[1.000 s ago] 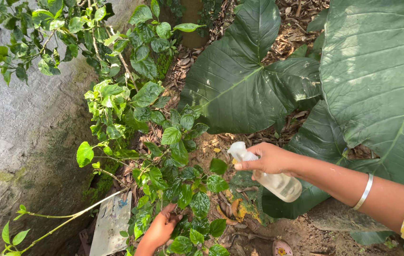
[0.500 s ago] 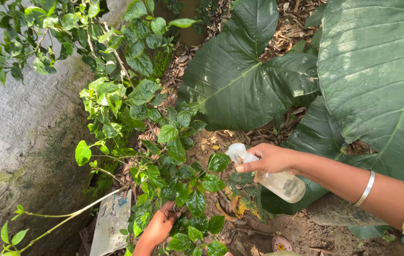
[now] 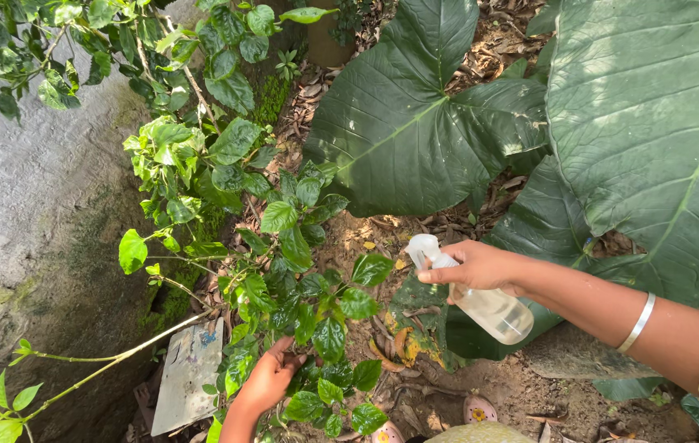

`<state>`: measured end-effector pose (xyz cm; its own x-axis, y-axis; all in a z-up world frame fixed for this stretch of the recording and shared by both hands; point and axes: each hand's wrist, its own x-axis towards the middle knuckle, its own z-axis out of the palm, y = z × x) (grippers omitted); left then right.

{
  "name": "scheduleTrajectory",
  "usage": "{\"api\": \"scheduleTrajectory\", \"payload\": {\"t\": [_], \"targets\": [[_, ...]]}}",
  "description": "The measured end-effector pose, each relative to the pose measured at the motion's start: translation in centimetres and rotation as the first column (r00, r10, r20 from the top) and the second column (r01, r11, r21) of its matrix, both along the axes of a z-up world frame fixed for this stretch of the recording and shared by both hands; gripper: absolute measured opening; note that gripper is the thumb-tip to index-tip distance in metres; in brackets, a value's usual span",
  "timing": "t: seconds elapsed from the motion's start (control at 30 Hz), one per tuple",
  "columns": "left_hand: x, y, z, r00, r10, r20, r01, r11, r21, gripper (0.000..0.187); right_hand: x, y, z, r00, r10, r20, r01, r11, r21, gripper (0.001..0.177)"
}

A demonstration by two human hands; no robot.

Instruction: The person sprays a liquid onto the leaves of a plant using a spray bottle while holding the branches by hand.

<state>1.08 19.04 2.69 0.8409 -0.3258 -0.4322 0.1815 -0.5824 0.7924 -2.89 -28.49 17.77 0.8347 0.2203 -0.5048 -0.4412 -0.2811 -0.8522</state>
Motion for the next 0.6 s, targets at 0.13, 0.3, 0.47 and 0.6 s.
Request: {"api": "scheduleTrajectory", "payload": {"t": [0.13, 0.3, 0.47, 0.6], "targets": [[-0.6, -0.8, 1.9, 1.0, 0.02, -0.022, -0.019, 0.999, 0.05, 0.062, -0.2, -0.2, -0.2, 0.999, -0.032, -0.036, 0.031, 0.999, -0.025, 0.055], [-1.1, -2.1, 3.4, 0.999, -0.014, 0.034, 0.008, 0.987, 0.159, 0.061, -1.4, 0.7, 1.5, 0.998, 0.045, 0.05, -0.045, 0.999, 0.006, 0.052], [-1.9, -3.6, 3.7, 0.995, -0.027, 0.1, 0.019, 0.997, 0.075, 0.047, -1.9, 2.9, 3.1, 0.989, 0.079, 0.128, -0.088, 0.994, 0.065, 0.052], [-1.9, -4.4, 4.1, 0.992, -0.025, 0.121, 0.015, 0.996, 0.083, 0.048, -1.0, 4.4, 4.2, 0.921, 0.209, 0.329, -0.18, 0.977, -0.117, 0.049]]}}
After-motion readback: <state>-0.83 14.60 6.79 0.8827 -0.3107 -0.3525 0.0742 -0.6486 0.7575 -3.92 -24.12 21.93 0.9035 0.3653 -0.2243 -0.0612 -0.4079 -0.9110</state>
